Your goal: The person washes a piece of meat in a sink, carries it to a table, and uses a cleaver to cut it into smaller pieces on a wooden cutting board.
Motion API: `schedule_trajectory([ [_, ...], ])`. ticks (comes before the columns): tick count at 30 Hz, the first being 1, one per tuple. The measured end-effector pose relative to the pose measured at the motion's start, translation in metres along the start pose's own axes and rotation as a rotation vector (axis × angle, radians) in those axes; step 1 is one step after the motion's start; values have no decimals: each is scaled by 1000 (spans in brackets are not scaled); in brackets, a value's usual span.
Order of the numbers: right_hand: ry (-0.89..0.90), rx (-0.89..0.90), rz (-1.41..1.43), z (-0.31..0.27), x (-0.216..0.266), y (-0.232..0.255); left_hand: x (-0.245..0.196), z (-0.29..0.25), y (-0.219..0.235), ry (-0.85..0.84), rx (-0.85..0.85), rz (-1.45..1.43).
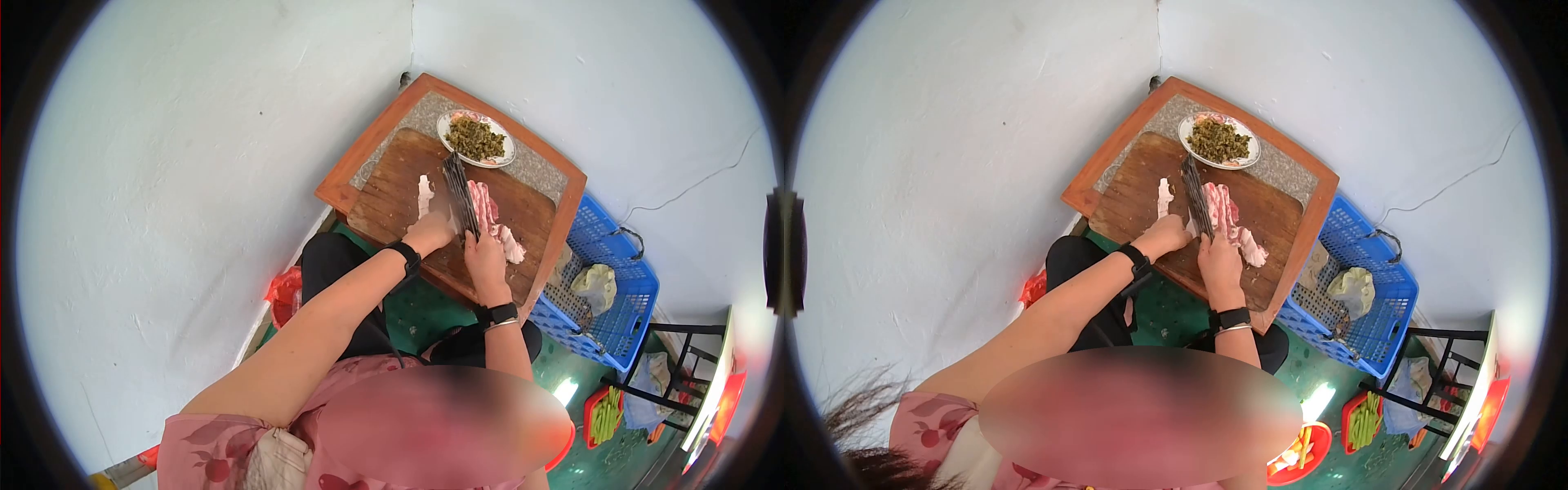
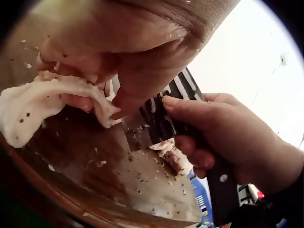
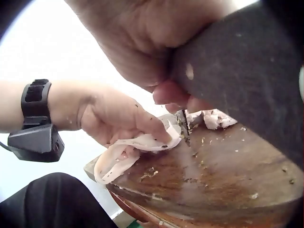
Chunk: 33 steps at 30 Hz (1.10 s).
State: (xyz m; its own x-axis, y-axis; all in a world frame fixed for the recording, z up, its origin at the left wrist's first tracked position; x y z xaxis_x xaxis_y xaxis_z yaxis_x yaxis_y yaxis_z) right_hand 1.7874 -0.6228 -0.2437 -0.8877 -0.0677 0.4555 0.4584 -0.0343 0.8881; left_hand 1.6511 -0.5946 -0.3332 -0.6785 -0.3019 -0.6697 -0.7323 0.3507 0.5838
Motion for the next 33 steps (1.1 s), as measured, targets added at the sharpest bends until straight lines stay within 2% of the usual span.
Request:
schedule_trajectory([
  [2,9,6,-12,0,0,0,-6,-5,3,40,9,-10],
  [5,8,21,0,-3,0,2,-14,9,2,-133,-141,-96],
  [8,25,23,-22,-9,4,7,-7,-2,-4,-3,-159,-822],
  [11,44,43,-58,-18,2,10,-20,-21,8,22,-114,-816],
  [14,54,56,-68,-31,0,7,16,4,-21,185,33,-779],
  [15,56,55,-69,-35,-1,7,16,2,-19,178,21,-761],
  [17,37,61,-87,-43,-1,9,17,-4,-22,164,-1,-725],
  [20,19,73,-145,-55,3,5,4,-12,-7,-64,-211,-517],
  [23,12,72,-160,-55,1,1,0,-13,-12,-178,-190,-316],
  [30,43,111,-180,-30,15,-17,-2,-26,2,-169,-218,-371],
  [33,72,56,-157,-15,24,-20,-4,-30,-1,-176,-198,-423],
])
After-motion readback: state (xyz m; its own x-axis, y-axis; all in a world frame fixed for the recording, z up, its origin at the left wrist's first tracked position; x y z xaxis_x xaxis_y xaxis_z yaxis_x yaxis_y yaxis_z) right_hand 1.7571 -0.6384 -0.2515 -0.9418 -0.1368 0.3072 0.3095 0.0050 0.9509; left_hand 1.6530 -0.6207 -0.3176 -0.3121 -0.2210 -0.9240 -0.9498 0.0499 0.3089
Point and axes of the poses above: each hand's wrist, its own z-axis towards the middle knuckle, its own y-axis out of the back of the hand, x = y × z, the point moved 10 cm from there along z, towards the middle knuckle, and after that the axes turned 6 degrees about -z, right-handed, at the moved point
